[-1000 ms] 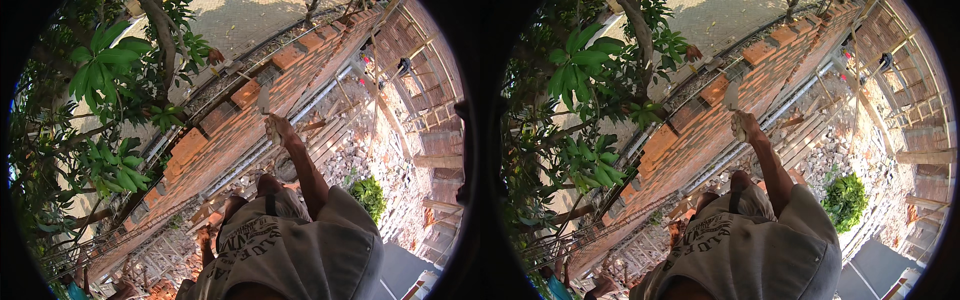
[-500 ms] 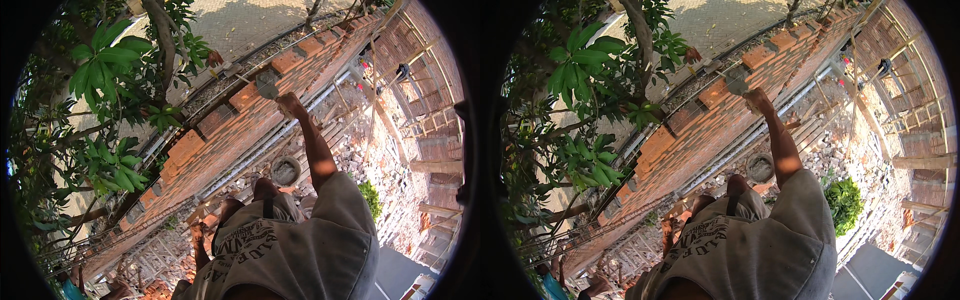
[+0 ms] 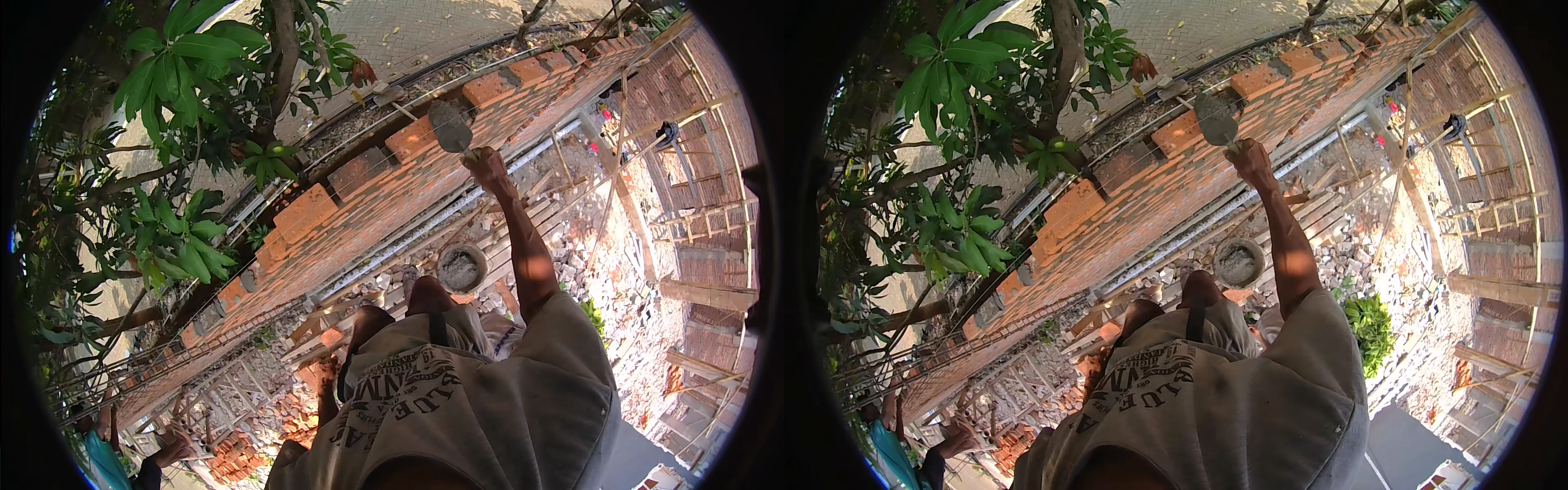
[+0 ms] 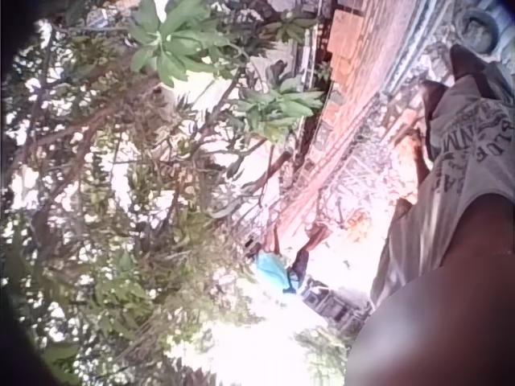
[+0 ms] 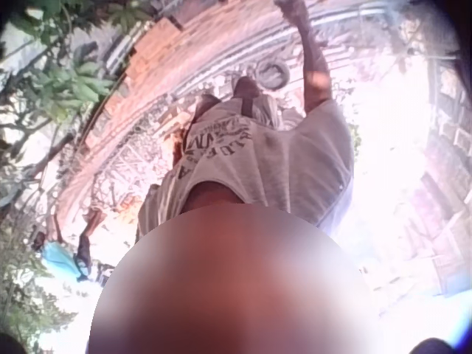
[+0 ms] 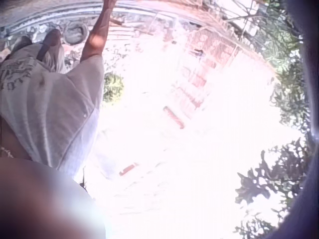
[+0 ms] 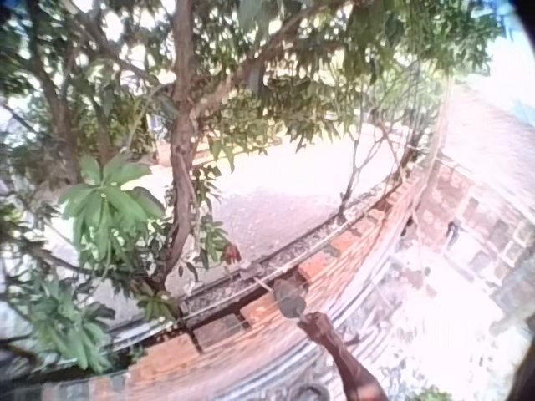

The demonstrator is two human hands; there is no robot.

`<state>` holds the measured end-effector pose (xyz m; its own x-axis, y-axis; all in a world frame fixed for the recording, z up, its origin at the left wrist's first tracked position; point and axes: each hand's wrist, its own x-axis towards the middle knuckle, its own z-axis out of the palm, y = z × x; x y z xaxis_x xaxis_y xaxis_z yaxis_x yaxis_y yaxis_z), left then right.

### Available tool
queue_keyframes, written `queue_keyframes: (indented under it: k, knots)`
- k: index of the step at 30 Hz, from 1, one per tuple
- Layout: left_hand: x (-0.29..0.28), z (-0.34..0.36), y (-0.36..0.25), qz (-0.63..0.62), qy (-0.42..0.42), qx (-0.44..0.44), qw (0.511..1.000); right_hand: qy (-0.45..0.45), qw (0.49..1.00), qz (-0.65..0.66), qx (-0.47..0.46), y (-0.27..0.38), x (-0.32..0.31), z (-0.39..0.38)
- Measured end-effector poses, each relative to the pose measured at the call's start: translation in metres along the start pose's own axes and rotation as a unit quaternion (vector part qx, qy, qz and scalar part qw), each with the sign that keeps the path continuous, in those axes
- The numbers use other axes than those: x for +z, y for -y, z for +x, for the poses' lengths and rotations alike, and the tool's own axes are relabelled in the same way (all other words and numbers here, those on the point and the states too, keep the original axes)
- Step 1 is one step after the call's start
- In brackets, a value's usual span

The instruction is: The person scoops mortar from a bucket and applies it to a brick wall using a trowel. They place bricks onto the mortar, tap them into position, and scrape off excess mortar. The person repeats this process to build up the wall.

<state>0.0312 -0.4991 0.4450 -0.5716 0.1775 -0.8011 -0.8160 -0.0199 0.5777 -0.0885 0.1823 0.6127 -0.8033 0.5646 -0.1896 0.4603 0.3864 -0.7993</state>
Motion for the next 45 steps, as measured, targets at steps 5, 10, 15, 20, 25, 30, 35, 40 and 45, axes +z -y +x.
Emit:
queue_keyframes:
  k: [5, 10, 15, 20, 25, 30, 35, 40, 45]
  knots:
    - [-0.021, 0.028, 0.026, -0.087, 0.043, -0.017, 0.995, 0.018, 0.971, -0.146, -0.19, 0.029, 0.017, -0.022]
    - [-0.043, 0.087, 0.04, -0.375, 0.275, -0.109, 0.879, -0.005, 0.98, -0.122, -0.156, 0.037, 0.056, -0.032]
    - [-0.038, 0.08, 0.034, -0.328, 0.222, -0.129, 0.909, -0.022, 0.975, -0.155, -0.159, 0.035, 0.076, -0.045]
    - [-0.015, 0.035, 0.018, -0.146, 0.087, -0.053, 0.984, -0.067, 0.974, -0.172, -0.134, 0.037, 0.077, -0.05]
    - [-0.002, 0.019, 0.002, -0.032, 0.025, -0.031, 0.999, -0.025, 0.984, -0.154, -0.09, 0.038, 0.072, -0.039]
    - [0.0, 0.014, -0.003, 0.013, 0.007, -0.021, 1.0, 0.018, 0.989, -0.127, -0.071, 0.037, 0.073, -0.03]
    - [0.0, 0.019, -0.008, 0.038, 0.005, -0.009, 0.999, -0.047, 0.982, -0.167, -0.071, 0.034, 0.085, -0.033]
    - [0.01, 0.022, -0.016, 0.07, 0.003, -0.002, 0.998, 0.024, 0.983, -0.148, -0.108, 0.039, 0.092, -0.029]
    - [0.018, 0.009, -0.022, 0.058, -0.06, 0.009, 0.996, 0.02, 0.998, -0.057, 0.029, 0.046, 0.089, -0.026]
